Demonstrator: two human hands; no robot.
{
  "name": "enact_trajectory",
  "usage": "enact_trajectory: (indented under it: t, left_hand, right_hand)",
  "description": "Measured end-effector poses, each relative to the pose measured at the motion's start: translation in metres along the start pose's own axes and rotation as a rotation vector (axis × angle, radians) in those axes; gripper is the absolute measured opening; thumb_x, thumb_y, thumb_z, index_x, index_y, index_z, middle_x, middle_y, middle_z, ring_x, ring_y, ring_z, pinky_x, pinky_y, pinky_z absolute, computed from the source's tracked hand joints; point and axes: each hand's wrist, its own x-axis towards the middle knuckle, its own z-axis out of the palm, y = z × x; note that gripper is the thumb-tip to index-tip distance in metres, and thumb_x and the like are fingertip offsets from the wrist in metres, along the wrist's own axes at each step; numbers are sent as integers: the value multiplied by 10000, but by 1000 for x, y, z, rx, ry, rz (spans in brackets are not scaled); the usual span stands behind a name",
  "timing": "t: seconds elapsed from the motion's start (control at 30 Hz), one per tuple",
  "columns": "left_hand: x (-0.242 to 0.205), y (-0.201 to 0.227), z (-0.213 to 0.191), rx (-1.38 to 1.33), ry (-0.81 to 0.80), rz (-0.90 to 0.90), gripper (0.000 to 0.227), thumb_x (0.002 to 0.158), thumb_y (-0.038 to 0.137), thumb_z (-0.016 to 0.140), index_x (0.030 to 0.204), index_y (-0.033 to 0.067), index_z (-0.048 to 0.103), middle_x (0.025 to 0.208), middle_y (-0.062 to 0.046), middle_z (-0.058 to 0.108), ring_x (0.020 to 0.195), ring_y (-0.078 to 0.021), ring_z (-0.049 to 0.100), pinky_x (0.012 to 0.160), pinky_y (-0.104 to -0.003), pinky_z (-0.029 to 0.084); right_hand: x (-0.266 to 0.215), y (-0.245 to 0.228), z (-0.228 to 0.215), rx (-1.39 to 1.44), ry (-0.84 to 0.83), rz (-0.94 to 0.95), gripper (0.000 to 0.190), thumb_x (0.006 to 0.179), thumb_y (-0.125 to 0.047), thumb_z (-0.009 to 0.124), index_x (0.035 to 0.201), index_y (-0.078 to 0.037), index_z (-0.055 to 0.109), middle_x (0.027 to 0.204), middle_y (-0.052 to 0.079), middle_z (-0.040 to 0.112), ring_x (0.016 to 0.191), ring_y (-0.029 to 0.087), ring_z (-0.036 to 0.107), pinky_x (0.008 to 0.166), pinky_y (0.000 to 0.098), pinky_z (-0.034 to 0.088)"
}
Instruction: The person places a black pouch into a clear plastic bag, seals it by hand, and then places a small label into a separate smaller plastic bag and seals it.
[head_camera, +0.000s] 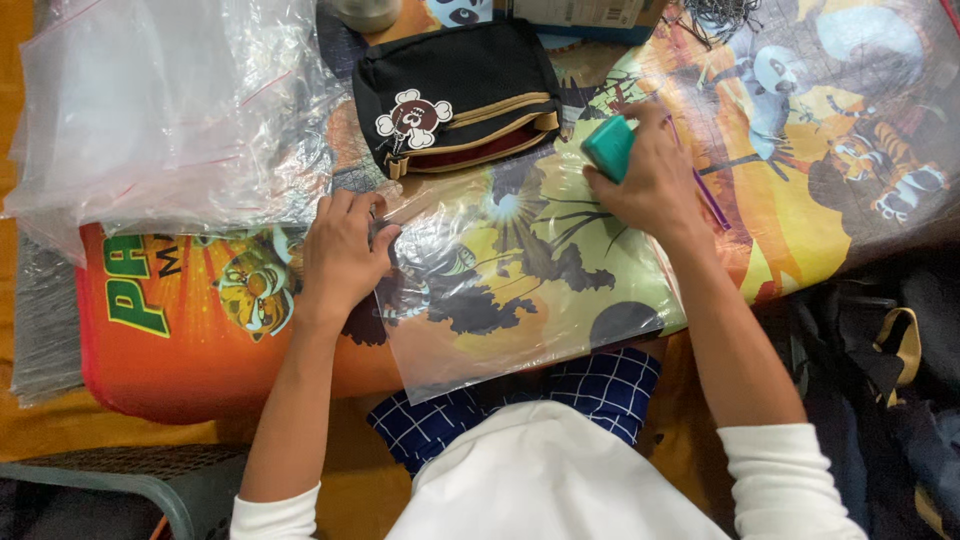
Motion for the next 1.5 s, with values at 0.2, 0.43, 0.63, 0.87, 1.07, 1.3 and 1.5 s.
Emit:
enact_trajectory:
  t: [0.2, 0.43, 0.63, 0.87, 1.07, 1.3, 1.5]
  left_hand:
    - [13, 5, -14, -118, -74, -102, 206, 906, 239, 767, 890, 127, 595, 965, -70, 611, 921, -330, 607, 651, -503, 463]
    - [14, 17, -32, -209, 14, -144, 170, 897, 232, 802, 865, 144, 662, 875, -12, 757, 867, -234, 734, 652, -429, 504]
    - [2, 54, -100, -395, 524, 173, 137, 974, -25, 830, 981, 50, 717, 943, -86, 709, 819, -213, 614, 647, -343, 456]
    - [-88, 19, -87, -122, 787, 575, 245, 987, 243, 549, 898, 21, 601, 967, -179, 649, 932, -422, 677, 797, -525, 530]
    - [-126, 10, -21, 97, 492, 760, 113, 982, 157, 691, 1070, 90, 662, 1176, -119, 718, 1139, -291, 688, 954, -419, 516]
    - [-128, -2, -9, 57, 325, 656, 973, 872, 916, 203, 1101, 93, 668, 1231, -110, 722, 1199, -264, 649, 893, -431, 295]
    - [-76, 53, -24, -13, 414, 305, 626, 949, 607, 634, 1318, 102, 613, 1426, -92, 606, 1381, -332, 529, 1101, -450, 339]
  right_hand:
    - [41, 39, 10, -159, -130, -459, 852, 741, -436, 815, 1413, 8, 536, 1466, 233, 523, 1261, 436, 471, 970, 547, 393]
    - [30, 42, -4, -241, -133, -438, 646, 800, -288, 846, 1356, -149, 546, 1166, 231, 529, 1012, 478, 466, 872, 616, 363]
    - [-20, 19, -57, -145, 691, -795, 456, 695, -43, 783, 1137, -17, 675, 1036, 191, 711, 973, 418, 646, 895, 471, 362]
    - [-135, 20, -83, -96, 717, -905, 254, 1026, -252, 751, 1061, -45, 610, 1042, 199, 738, 919, 369, 668, 931, 535, 398]
    - [-153, 65, -24, -166, 202, -682, 453, 694, -234, 695, 1128, -121, 633, 1228, 97, 679, 1024, 275, 678, 889, 427, 444]
    - [-152, 6, 7, 147, -39, 206, 759, 783, -392, 823, 1301, -142, 328, 1108, 204, 636, 881, 465, 684, 770, 550, 496]
    - [-148, -50, 37, 271, 4, -15, 643, 870, -367, 786, 1153, -103, 272, 1117, 118, 395, 915, 261, 537, 783, 429, 468]
